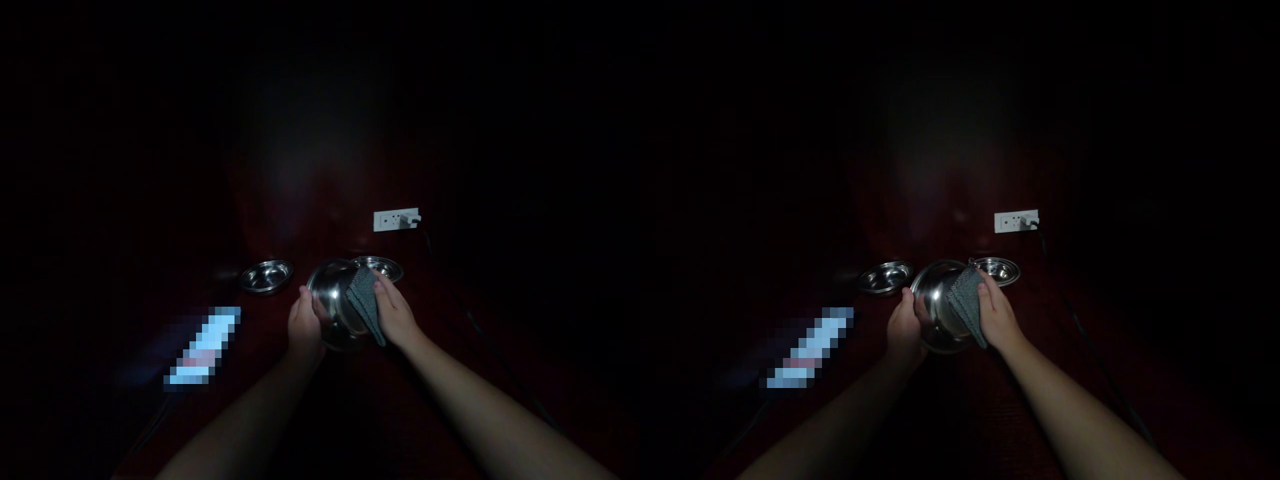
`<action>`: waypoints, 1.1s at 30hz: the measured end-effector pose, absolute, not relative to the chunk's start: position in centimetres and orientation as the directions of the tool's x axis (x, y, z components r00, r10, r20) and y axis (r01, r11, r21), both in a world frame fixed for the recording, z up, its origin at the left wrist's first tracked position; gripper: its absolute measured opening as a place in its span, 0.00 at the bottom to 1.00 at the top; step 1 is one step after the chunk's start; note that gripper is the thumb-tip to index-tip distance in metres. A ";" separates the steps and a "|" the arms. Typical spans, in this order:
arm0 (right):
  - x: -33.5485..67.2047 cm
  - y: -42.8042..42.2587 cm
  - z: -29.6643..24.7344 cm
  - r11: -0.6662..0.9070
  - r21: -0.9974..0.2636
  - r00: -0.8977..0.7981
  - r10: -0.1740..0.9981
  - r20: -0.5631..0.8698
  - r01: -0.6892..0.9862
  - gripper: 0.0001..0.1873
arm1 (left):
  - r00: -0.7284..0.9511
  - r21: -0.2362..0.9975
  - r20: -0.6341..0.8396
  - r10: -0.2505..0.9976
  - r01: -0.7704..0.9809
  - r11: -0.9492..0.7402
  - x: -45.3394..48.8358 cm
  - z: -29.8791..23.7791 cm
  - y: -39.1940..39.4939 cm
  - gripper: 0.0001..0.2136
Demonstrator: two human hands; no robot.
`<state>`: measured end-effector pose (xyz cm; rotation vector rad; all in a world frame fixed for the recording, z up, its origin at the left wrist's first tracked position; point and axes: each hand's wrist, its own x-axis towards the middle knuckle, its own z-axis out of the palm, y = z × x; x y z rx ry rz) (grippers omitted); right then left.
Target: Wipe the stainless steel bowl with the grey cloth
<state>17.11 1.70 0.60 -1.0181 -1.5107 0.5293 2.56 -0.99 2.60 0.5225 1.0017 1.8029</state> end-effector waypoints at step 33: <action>16.0 -0.4 1.7 0.706 -0.201 -0.366 0.563 0.741 0.679 0.40 | 0.014 0.675 -0.072 0.997 -0.736 0.059 3.3 2.6 -1.0 0.23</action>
